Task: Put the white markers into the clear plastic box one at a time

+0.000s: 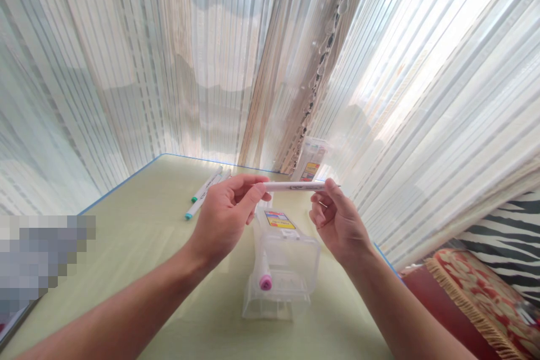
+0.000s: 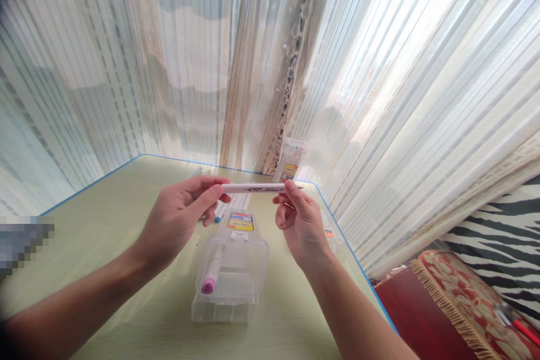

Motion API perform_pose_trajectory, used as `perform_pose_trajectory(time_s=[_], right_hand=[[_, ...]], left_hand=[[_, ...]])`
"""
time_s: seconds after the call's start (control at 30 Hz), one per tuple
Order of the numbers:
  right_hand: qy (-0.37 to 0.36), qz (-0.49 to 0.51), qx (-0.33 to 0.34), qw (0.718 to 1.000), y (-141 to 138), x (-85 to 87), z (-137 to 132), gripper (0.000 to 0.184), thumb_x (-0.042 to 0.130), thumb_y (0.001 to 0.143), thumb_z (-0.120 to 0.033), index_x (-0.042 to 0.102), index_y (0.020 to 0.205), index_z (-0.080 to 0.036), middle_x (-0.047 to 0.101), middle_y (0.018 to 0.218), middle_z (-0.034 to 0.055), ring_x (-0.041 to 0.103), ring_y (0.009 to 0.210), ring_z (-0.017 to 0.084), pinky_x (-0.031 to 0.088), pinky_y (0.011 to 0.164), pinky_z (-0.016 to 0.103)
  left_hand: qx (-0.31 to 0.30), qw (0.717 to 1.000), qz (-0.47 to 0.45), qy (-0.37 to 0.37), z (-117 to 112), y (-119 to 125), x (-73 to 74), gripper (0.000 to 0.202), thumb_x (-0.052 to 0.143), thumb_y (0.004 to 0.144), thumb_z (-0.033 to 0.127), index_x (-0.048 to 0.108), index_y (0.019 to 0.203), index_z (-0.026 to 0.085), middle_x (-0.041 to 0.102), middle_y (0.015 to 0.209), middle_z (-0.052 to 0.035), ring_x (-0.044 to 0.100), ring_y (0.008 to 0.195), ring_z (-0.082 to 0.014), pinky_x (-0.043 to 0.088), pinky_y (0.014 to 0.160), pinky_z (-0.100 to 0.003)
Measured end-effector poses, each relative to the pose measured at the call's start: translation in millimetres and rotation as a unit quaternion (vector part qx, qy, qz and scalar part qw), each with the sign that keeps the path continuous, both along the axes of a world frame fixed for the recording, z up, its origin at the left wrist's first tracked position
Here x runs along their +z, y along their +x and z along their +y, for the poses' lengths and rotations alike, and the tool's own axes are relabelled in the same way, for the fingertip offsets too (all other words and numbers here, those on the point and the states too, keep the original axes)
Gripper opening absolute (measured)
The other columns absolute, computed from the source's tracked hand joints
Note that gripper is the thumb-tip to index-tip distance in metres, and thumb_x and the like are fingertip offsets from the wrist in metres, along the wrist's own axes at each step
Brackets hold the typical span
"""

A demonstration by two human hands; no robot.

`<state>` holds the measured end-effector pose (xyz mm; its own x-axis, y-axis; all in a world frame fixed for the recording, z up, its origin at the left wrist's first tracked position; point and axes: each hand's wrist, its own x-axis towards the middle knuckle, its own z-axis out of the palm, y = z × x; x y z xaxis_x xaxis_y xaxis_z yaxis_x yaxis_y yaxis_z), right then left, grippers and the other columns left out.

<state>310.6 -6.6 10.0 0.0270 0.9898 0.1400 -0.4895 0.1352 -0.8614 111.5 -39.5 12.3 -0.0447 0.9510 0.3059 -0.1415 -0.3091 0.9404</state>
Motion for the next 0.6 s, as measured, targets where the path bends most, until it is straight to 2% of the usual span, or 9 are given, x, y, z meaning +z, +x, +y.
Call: perform_pose_trajectory(time_s=[0.13, 0.37, 0.6], right_hand=[[0.004, -0.007, 0.003, 1.000, -0.1, 0.4, -0.8, 0.031, 0.082, 0.069, -0.043, 0.066, 0.066, -0.017, 0.069, 0.060, 0.0016, 0.045, 0.032, 0.005, 0.028, 0.032, 0.020], [0.006, -0.011, 0.005, 1.000, 0.0, 1.3, -2.3, 0.034, 0.081, 0.068, -0.048, 0.069, 0.067, -0.016, 0.070, 0.062, 0.0027, 0.046, 0.033, 0.006, 0.030, 0.033, 0.021], [0.042, -0.045, 0.012, 0.998, -0.5, 0.4, -3.8, 0.024, 0.080, 0.072, -0.039, 0.070, 0.071, -0.017, 0.071, 0.068, 0.0026, 0.046, 0.034, 0.005, 0.029, 0.033, 0.020]], left_hand=[[0.002, 1.000, -0.002, -0.004, -0.6, 0.4, 0.3, 0.032, 0.066, 0.085, 0.038, 0.069, 0.104, 0.013, 0.069, 0.074, -0.0042, 0.045, 0.051, -0.0071, 0.037, 0.047, -0.021], [0.012, 1.000, -0.001, -0.001, 0.2, 0.6, 0.5, 0.031, 0.066, 0.085, 0.038, 0.070, 0.102, 0.013, 0.068, 0.073, -0.0042, 0.045, 0.051, -0.0078, 0.037, 0.046, -0.022], [0.025, 1.000, -0.005, -0.002, 1.8, -0.1, -1.3, 0.031, 0.065, 0.085, 0.039, 0.070, 0.101, 0.013, 0.067, 0.071, -0.0036, 0.049, 0.054, -0.0090, 0.037, 0.046, -0.022]])
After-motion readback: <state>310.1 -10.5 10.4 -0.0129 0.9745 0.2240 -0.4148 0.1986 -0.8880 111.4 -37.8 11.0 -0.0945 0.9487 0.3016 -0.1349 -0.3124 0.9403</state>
